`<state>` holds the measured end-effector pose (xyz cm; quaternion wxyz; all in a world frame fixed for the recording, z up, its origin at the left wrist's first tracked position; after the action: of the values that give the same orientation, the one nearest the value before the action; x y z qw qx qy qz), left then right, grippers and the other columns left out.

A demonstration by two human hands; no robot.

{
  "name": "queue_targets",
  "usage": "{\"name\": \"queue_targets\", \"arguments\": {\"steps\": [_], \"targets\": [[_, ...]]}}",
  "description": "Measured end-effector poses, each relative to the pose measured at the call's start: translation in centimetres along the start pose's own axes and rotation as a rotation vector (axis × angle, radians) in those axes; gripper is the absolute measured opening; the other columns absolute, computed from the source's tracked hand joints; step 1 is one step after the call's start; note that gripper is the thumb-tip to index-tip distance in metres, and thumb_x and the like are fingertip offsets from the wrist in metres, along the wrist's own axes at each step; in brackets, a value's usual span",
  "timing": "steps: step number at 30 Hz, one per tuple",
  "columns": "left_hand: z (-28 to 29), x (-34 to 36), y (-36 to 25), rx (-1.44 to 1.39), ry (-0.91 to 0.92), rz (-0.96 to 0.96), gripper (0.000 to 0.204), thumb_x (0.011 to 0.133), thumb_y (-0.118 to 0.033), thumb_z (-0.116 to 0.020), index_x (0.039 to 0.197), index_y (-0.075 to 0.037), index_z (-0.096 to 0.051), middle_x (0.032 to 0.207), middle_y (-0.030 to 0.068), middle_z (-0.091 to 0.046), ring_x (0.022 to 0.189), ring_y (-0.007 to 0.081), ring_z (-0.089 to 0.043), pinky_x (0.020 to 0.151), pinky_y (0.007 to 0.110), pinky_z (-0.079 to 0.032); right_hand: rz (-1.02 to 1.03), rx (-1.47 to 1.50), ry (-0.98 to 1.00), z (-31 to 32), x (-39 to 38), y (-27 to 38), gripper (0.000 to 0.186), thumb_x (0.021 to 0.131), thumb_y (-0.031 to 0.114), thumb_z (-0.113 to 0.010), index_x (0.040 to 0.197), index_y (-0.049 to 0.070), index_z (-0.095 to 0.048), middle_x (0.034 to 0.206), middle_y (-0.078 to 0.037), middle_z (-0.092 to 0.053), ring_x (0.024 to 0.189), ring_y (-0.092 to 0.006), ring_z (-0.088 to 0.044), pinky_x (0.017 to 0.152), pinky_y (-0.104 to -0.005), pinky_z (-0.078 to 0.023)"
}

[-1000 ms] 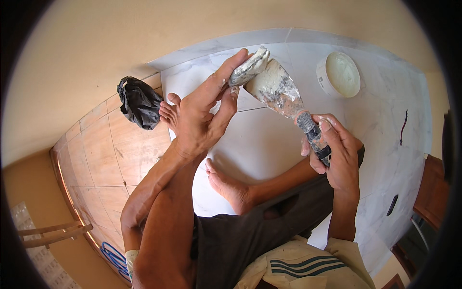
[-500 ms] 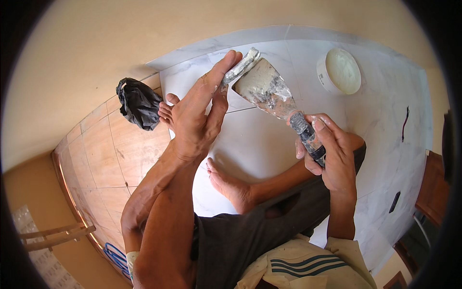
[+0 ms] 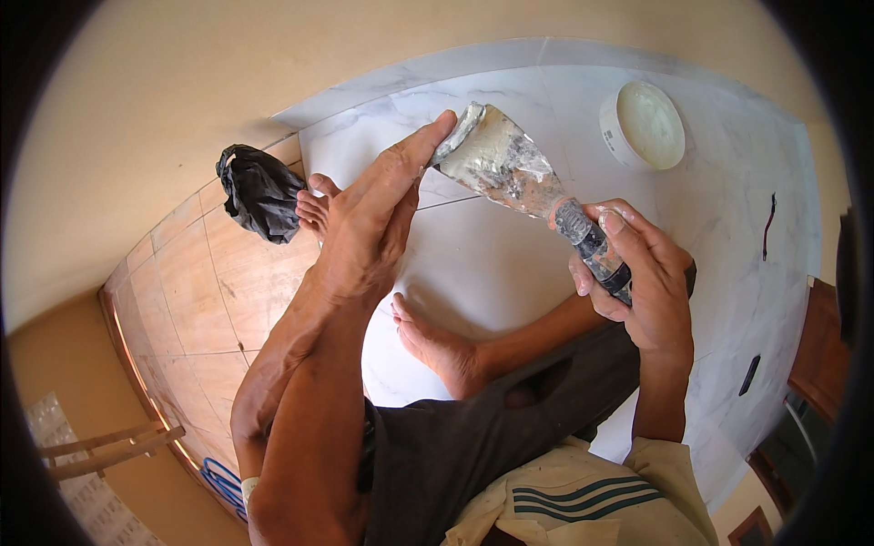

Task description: The person applies grout to the joints between white marble floor tiles using a rubber float and a small trowel. They scoop grout from a bucket, press it into the seams, and wipe the surface with a cloth. A dog and another person are briefly visible in the background.

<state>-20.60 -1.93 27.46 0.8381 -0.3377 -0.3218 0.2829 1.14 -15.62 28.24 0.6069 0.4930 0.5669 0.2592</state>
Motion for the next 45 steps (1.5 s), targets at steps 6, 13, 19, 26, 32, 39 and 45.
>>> {"name": "queue_targets", "arguments": {"steps": [6, 13, 19, 26, 32, 39, 45], "targets": [[0.1, 0.2, 0.0, 0.092, 0.041, 0.014, 0.064, 0.095, 0.019, -0.054, 0.152, -0.008, -0.058, 0.146, 0.0201, -0.065, 0.132, 0.0339, -0.066, 0.108, 0.038, -0.055, -0.013, -0.026, 0.01, 0.0, 0.1, 0.1, 0.039, 0.116, 0.026, -0.044, 0.124, -0.005, -0.066, 0.074, -0.009, -0.064, 0.044, -0.0044, -0.035, 0.041, -0.0221, -0.024], [0.0, -0.3, 2.8, 0.109, 0.124, 0.273, 0.057, 0.101, 0.008, -0.054, 0.156, -0.008, -0.053, 0.134, 0.0161, -0.069, 0.12, 0.0298, -0.07, 0.106, 0.037, -0.057, -0.005, 0.045, 0.04, 1.5, -0.5, 0.6, 0.042, 0.115, 0.031, -0.046, 0.124, -0.006, -0.064, 0.075, -0.013, -0.066, 0.046, -0.0066, -0.041, 0.04, -0.0213, -0.026], [-0.4, -0.9, 5.2, -0.824, -0.198, 0.601, 0.049, 0.104, -0.004, -0.052, 0.152, 0.003, -0.049, 0.128, 0.0122, -0.07, 0.112, 0.0234, -0.073, 0.105, 0.04, -0.061, 0.28, -0.095, -0.084, 3.8, 0.0, 0.3, 0.042, 0.115, 0.033, -0.046, 0.124, -0.004, -0.062, 0.076, -0.013, -0.066, 0.047, -0.0076, -0.044, 0.043, -0.0223, -0.03], [-1.0, -1.6, 5.8, -1.134, -0.143, 0.705, 0.046, 0.104, -0.003, -0.057, 0.148, 0.004, -0.051, 0.128, 0.0112, -0.07, 0.115, 0.0196, -0.071, 0.103, 0.04, -0.063, 0.302, -0.144, -0.027, 3.8, 0.1, -4.3, 0.039, 0.116, 0.03, -0.046, 0.127, -0.003, -0.062, 0.083, -0.012, -0.069, 0.049, -0.0065, -0.044, 0.045, -0.0221, -0.031], [-0.6, -1.2, 4.6, -0.932, -0.202, 0.559, 0.053, 0.101, -0.002, -0.057, 0.152, 0.003, -0.045, 0.129, 0.0123, -0.072, 0.116, 0.023, -0.072, 0.105, 0.041, -0.061, 0.068, -0.077, 0.013, 2.4, -0.6, -4.3, 0.041, 0.117, 0.031, -0.043, 0.127, -0.004, -0.063, 0.08, -0.011, -0.066, 0.048, -0.0058, -0.042, 0.044, -0.022, -0.031], [-0.4, -1.3, 4.6, -0.927, -0.139, 0.65, 0.049, 0.102, -0.001, -0.058, 0.15, 0.004, -0.048, 0.128, 0.0122, -0.072, 0.115, 0.019, -0.071, 0.102, 0.038, -0.062, 0.317, -0.17, 0.045, 2.7, -0.1, -4.1, 0.037, 0.114, 0.031, -0.055, 0.13, -0.001, -0.064, 0.103, -0.013, -0.071, 0.065, -0.0092, -0.054, 0.055, -0.0236, -0.041], [-1.3, -1.7, 4.8, -1.034, -0.047, 0.737, 0.048, 0.102, -0.007, -0.057, 0.148, 0.007, -0.051, 0.13, 0.0132, -0.071, 0.111, 0.0191, -0.072, 0.097, 0.037, -0.066, 0.604, -0.378, 0.071, 3.2, 0.7, -3.4, 0.035, 0.105, 0.02, -0.071, 0.136, 0.003, -0.067, 0.122, -0.01, -0.067, 0.099, -0.0153, -0.062, 0.086, -0.027, -0.05]]}}
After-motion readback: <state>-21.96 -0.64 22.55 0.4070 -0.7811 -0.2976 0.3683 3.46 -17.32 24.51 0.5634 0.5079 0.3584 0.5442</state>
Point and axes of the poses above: each hand's wrist, its own x-axis towards the middle knuckle, its own z-axis out of the back of the hand, y = z × x, the point moved 6 cm from there along x, towards the middle knuckle
